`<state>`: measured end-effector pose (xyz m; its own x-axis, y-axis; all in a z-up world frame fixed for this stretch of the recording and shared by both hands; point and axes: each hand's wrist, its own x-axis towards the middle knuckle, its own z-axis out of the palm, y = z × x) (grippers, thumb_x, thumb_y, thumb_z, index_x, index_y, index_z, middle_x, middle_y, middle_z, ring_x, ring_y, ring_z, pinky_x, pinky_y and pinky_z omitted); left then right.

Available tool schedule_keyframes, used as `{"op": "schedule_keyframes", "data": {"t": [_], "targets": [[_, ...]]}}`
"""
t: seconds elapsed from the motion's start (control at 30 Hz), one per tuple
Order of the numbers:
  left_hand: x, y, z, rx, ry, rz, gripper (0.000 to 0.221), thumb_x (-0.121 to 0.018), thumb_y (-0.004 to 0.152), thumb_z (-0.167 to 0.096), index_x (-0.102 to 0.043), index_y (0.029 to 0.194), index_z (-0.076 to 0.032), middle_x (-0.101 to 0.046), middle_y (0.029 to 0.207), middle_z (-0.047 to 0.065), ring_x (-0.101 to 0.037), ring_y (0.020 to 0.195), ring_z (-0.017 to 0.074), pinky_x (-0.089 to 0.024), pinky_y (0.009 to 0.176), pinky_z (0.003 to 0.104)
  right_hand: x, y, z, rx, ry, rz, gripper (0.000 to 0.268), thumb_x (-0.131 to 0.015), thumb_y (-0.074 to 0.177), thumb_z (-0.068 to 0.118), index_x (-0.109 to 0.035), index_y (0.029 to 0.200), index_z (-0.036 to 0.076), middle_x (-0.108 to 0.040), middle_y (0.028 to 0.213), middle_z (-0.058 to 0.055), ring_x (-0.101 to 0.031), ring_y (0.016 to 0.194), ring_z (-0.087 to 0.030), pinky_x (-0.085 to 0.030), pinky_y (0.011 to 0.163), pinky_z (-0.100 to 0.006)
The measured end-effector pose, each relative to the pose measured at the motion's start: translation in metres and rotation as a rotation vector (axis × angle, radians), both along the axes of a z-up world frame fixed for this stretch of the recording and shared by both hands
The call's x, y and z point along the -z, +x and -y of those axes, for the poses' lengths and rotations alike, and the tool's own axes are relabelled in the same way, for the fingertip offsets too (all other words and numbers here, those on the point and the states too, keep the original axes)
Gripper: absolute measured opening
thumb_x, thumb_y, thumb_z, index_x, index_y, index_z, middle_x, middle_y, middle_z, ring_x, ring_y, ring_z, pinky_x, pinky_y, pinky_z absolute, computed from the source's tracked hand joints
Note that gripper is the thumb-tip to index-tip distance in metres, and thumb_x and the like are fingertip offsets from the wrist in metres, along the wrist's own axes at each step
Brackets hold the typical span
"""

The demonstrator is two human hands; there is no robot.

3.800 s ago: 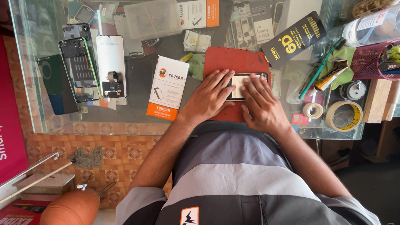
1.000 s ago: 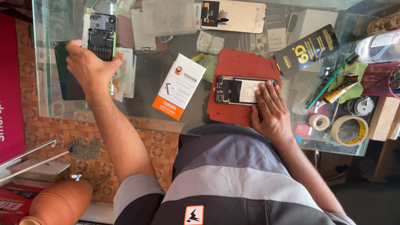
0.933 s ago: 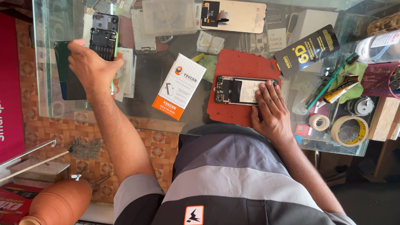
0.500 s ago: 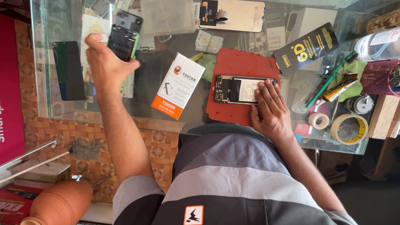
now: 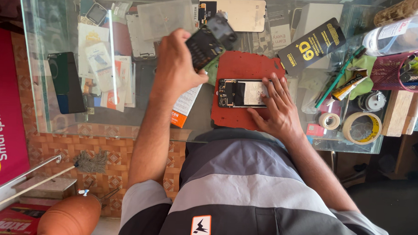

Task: The person assembles a smartphone by installing a new battery and connecting the display assembly. They place the battery into the chassis, connect the ribbon cables, and align the screen components. The person works on a glass table with various tools and parts visible.

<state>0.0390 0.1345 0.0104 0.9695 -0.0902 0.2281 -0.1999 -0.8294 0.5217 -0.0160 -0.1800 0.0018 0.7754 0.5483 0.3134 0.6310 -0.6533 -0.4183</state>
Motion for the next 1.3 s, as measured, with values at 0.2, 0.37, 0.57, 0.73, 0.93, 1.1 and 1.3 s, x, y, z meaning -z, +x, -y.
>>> {"op": "schedule_keyframes", "data": {"t": [0.2, 0.37, 0.57, 0.73, 0.93, 1.1, 1.3], "targets": [[0.002, 0.022, 0.046, 0.219, 0.004, -0.007, 0.094, -0.094, 0.054, -0.019, -0.038, 0.128, -0.001, -0.053, 0.116, 0.020, -0.054, 0.108, 0.0380, -0.045, 0.099, 0.050, -0.005, 0.020, -0.005, -0.048, -0.004, -0.071, 0.070, -0.089, 0.080, 0.040, -0.059, 0.114, -0.014, -0.054, 0.147, -0.029, -0.044, 0.146, -0.044, -0.032, 0.123, -0.059], [0.005, 0.040, 0.077, 0.288, 0.106, -0.101, 0.095, -0.095, 0.051, -0.021, -0.037, 0.124, -0.004, -0.054, 0.109, 0.018, -0.054, 0.105, 0.0345, -0.045, 0.096, 0.046, -0.009, 0.023, 0.001, -0.087, 0.035, -0.111, 0.057, -0.089, 0.081, 0.039, -0.057, 0.102, -0.004, -0.060, 0.143, -0.025, -0.050, 0.144, -0.041, -0.037, 0.124, -0.055], [0.013, 0.046, 0.099, 0.348, 0.162, -0.097, 0.095, -0.097, 0.050, -0.024, -0.037, 0.122, -0.005, -0.054, 0.110, 0.017, -0.053, 0.109, 0.0329, -0.045, 0.094, 0.046, -0.011, 0.019, 0.004, -0.103, 0.045, -0.134, 0.074, -0.088, 0.079, 0.035, -0.059, 0.128, -0.013, -0.061, 0.139, -0.026, -0.052, 0.140, -0.039, -0.039, 0.121, -0.053], [0.022, 0.053, 0.111, 0.407, 0.210, -0.127, 0.093, -0.096, 0.051, -0.022, -0.037, 0.121, -0.006, -0.054, 0.112, 0.018, -0.053, 0.109, 0.0328, -0.045, 0.098, 0.045, -0.016, 0.010, 0.004, -0.107, 0.037, -0.128, 0.070, -0.088, 0.079, 0.036, -0.060, 0.124, -0.011, -0.062, 0.139, -0.024, -0.053, 0.140, -0.038, -0.040, 0.121, -0.053], [0.018, 0.049, 0.106, 0.428, 0.120, -0.086, 0.093, -0.095, 0.051, -0.018, -0.039, 0.125, -0.005, -0.055, 0.117, 0.017, -0.053, 0.117, 0.0326, -0.043, 0.104, 0.046, -0.016, 0.006, 0.003, -0.085, 0.040, -0.128, 0.069, -0.088, 0.079, 0.036, -0.061, 0.121, -0.012, -0.061, 0.141, -0.023, -0.052, 0.140, -0.038, -0.039, 0.120, -0.053], [0.005, 0.042, 0.089, 0.435, -0.027, -0.071, 0.092, -0.096, 0.055, -0.018, -0.040, 0.127, -0.005, -0.055, 0.125, 0.016, -0.053, 0.122, 0.0337, -0.043, 0.104, 0.046, -0.016, 0.006, 0.003, -0.090, 0.055, -0.111, 0.063, -0.090, 0.078, 0.036, -0.061, 0.112, -0.008, -0.060, 0.142, -0.023, -0.051, 0.142, -0.039, -0.039, 0.121, -0.055], [0.001, 0.041, 0.068, 0.426, -0.189, -0.032, 0.090, -0.096, 0.064, -0.018, -0.039, 0.132, -0.005, -0.057, 0.124, 0.016, -0.056, 0.121, 0.0340, -0.045, 0.109, 0.043, -0.014, 0.005, 0.002, -0.078, 0.052, -0.125, 0.060, -0.090, 0.077, 0.036, -0.061, 0.108, -0.007, -0.060, 0.142, -0.023, -0.050, 0.143, -0.039, -0.038, 0.122, -0.055]]}}
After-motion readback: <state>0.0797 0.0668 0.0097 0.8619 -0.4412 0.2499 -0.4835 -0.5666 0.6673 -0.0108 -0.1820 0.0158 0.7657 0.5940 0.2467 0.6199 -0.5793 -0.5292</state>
